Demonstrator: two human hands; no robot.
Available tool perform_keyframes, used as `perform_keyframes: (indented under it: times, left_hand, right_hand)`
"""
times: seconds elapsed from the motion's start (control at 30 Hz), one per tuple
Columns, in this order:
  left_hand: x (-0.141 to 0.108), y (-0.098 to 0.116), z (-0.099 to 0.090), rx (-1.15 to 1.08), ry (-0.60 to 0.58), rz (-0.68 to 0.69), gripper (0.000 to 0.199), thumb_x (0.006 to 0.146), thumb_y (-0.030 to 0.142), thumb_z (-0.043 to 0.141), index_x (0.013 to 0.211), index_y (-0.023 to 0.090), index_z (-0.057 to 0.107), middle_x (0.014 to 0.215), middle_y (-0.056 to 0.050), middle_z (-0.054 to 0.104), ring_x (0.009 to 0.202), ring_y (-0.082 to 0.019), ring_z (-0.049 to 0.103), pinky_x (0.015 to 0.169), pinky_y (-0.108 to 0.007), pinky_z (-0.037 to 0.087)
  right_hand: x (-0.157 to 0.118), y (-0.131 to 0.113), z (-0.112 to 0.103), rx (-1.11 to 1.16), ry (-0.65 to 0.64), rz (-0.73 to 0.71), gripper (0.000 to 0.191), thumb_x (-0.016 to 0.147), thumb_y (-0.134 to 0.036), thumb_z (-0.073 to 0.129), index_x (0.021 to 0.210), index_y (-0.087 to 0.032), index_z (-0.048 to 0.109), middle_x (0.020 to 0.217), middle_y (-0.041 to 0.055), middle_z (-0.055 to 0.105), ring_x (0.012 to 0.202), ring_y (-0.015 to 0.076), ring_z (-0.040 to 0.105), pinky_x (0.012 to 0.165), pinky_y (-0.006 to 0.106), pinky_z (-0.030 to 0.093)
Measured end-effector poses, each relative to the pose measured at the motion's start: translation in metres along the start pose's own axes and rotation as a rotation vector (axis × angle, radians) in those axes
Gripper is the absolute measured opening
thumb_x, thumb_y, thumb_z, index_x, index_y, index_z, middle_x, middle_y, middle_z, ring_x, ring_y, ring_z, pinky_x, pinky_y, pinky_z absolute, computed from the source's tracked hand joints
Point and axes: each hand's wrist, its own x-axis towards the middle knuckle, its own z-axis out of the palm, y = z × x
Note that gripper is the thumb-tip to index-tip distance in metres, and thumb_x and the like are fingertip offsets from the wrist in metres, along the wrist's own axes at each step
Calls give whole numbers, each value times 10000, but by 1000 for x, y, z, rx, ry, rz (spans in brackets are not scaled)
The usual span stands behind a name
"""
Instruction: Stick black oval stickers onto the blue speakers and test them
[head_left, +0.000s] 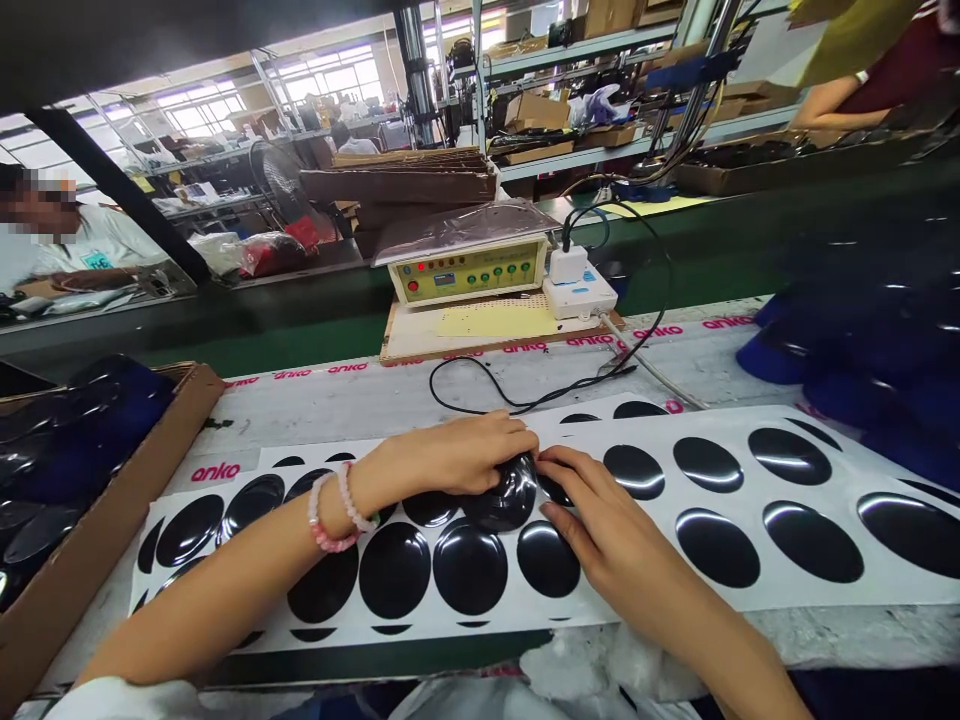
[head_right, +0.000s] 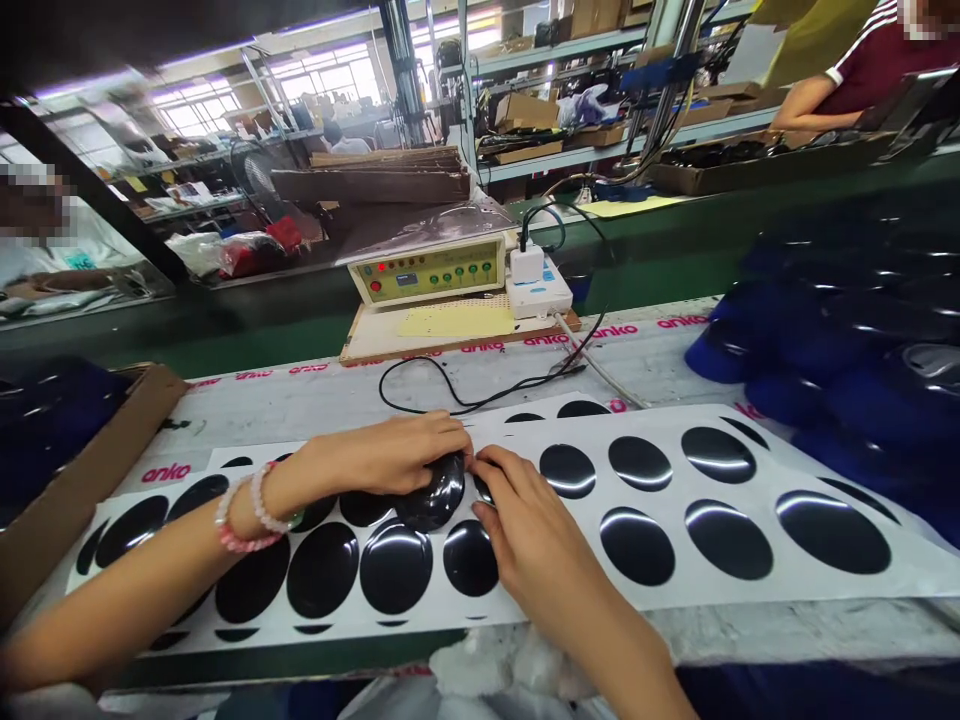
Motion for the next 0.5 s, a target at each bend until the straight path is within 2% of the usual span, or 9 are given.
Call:
perform_keyframes:
  times: [0.1, 0.27, 0.37, 0.43, 0.5]
  left_hand:
    - [-5, -1, 8, -11, 66, -14, 362, 716, -36, 433, 1003, 171, 509, 989, -68, 560, 981, -213, 502, 868, -331, 433]
    - [-8, 1, 17, -35, 134, -24, 354, 709, -55, 399, 937, 167, 554, 949, -69, 565, 927, -202, 520, 856, -318, 441]
    - [-17, 4, 12, -39, 154, -13, 385, 689, -71, 397, 937, 175, 560, 1032, -82, 551, 1003, -212, 494, 890, -332, 432]
    - [-32, 6, 4, -66, 162, -19, 421, 648, -87, 404, 936, 183, 551, 1133, -89, 529, 1108, -229, 455, 935, -359, 416]
    - [-54, 8, -6, -227, 202, -62, 410, 635, -90, 414, 911, 193, 522, 1111, -77, 559, 1132, -233, 472, 935, -380, 422]
  right_hand:
    - [-1, 0, 0, 8, 5, -7, 327, 943, -183, 410, 1266, -220, 440, 1292, 107, 507, 1182, 241, 510, 966, 454, 484]
    - [-1, 0, 1, 0, 4, -20, 323, 947, -174, 396, 1261, -219, 454, 1276, 104, 512, 1155, 239, 522, 947, 454, 490]
    - [-1, -2, 0, 4, -11, -11, 319, 952, -178, 392, 1261, -221, 462, 1291, 102, 498, 1168, 237, 510, 960, 456, 480]
    - [0, -3, -1, 10, -25, 1, 318, 958, -189, 387, 1265, -230, 461, 1295, 98, 494, 1171, 235, 506, 959, 453, 481]
    - [-1, -3, -2, 16, -33, 8, 313, 960, -192, 381, 1261, -233, 461, 1291, 96, 494, 1164, 232, 510, 948, 447, 489]
